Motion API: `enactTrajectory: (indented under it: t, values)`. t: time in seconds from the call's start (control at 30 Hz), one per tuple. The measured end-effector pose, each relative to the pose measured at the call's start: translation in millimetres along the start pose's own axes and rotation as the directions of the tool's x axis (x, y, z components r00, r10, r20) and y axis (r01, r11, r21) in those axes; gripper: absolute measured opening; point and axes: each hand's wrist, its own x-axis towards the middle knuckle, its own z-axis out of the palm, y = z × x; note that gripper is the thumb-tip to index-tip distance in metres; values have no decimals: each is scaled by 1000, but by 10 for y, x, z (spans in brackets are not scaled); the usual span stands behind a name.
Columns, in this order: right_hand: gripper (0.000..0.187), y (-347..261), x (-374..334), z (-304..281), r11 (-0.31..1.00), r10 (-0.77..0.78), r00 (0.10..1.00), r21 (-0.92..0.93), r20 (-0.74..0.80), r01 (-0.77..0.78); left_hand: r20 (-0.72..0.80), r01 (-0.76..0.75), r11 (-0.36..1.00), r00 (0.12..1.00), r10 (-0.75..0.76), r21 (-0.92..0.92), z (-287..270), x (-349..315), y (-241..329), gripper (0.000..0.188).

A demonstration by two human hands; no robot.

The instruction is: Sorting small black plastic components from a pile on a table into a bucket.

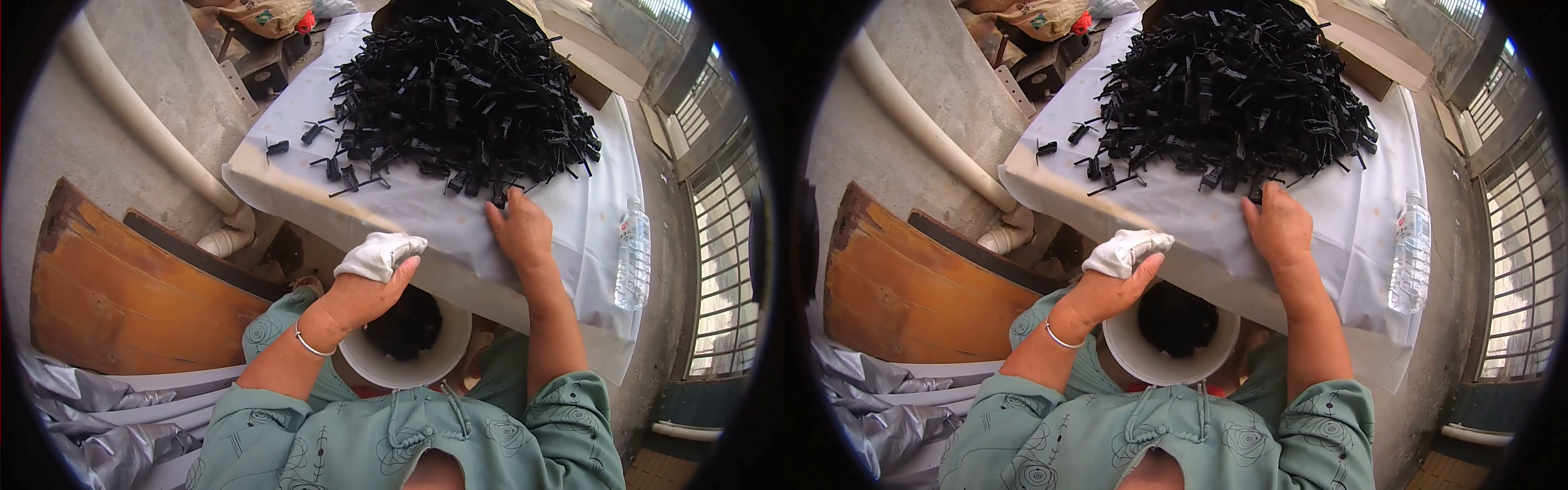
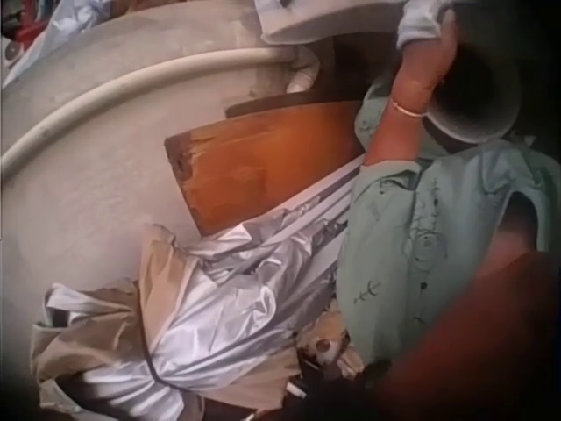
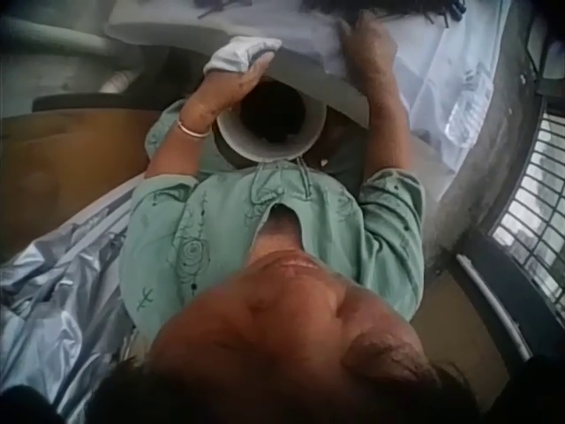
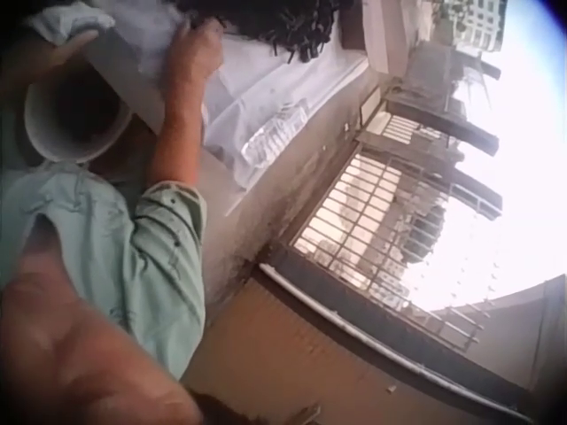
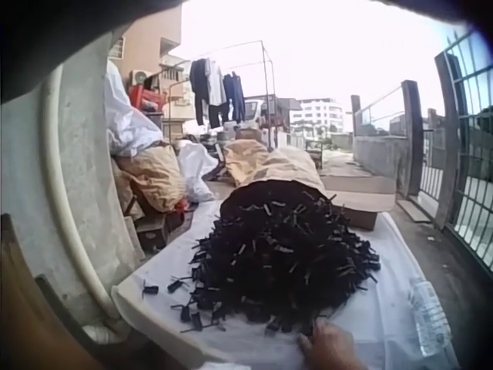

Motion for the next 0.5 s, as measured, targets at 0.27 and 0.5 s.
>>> enactTrajectory:
  t: [0.27,0.5]
  values:
    - [23,-95,-261,-119,972,-110,994,207,0,108,279,500,567,857,-434,-655,93,76,-2,27]
    - [23,-153,-332,-324,646,-372,920,746,124,161,601,619,-87,706,-376,-781,95,166,5,24]
